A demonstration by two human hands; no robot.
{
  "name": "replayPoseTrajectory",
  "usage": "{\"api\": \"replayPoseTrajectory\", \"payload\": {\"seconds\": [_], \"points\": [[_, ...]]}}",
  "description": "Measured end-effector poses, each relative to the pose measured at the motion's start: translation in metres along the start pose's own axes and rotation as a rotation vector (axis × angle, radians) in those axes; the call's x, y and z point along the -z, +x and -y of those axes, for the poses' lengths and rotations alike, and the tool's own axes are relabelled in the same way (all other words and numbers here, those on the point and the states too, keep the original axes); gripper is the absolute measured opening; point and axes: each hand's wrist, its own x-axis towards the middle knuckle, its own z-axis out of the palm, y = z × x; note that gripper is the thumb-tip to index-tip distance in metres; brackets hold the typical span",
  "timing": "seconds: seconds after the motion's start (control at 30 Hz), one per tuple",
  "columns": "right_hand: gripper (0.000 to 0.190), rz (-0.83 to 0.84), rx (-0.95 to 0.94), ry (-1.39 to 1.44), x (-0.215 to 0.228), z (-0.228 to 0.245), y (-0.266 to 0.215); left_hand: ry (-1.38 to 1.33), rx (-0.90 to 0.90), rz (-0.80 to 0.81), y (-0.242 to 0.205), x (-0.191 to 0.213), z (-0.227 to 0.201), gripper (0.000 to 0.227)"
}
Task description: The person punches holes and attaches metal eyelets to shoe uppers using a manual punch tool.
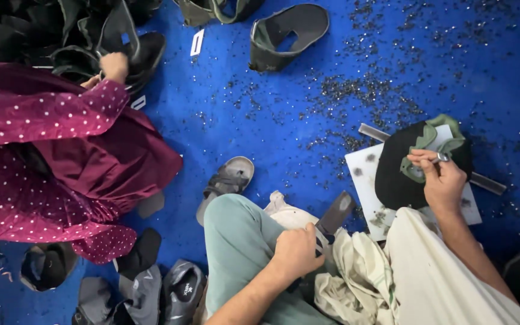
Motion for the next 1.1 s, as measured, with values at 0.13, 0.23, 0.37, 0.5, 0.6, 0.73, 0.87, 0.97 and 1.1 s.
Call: {"api": "replayPoseTrajectory", "payload": {"seconds": [0.13,0.23,0.37,0.5,0.6,0.73,0.87,0.97,1.1], "points": [[0.011,-0.009,-0.008,0.018,0.001,-0.003,-0.001,0.003,-0.008,0.004,0.010,-0.004,-0.003,0.060],[0.010,-0.011,-0.009,0.042,-0.001,-0.006,0.000,0.035,-0.043,0.010,0.012,-0.007,-0.004,0.063],[0.015,0.006,-0.104,0.122,0.003,-0.027,0.007,0.025,-0.006,-0.005,0.009,-0.005,-0.016,0.067],[0.022,-0.138,-0.284,0.469,0.025,-0.032,0.015,0.188,0.087,0.076,0.005,0.001,-0.043,0.100],[0.017,-0.178,-0.367,0.576,0.040,0.002,0.037,0.205,0.141,0.054,0.011,-0.001,-0.044,0.098],[0.019,-0.141,-0.360,0.476,0.035,0.012,0.053,0.181,0.178,0.157,0.020,0.001,-0.036,0.093],[0.013,0.062,-0.392,0.434,0.015,-0.007,0.057,0.038,0.188,0.152,0.017,0.011,-0.020,0.081],[0.010,0.156,-0.374,0.415,0.008,-0.035,0.055,-0.106,0.258,0.180,0.005,0.036,-0.021,0.078],[0.008,0.160,-0.385,0.409,0.004,-0.035,0.057,-0.499,0.267,-0.019,-0.014,0.072,-0.036,0.078]]}}
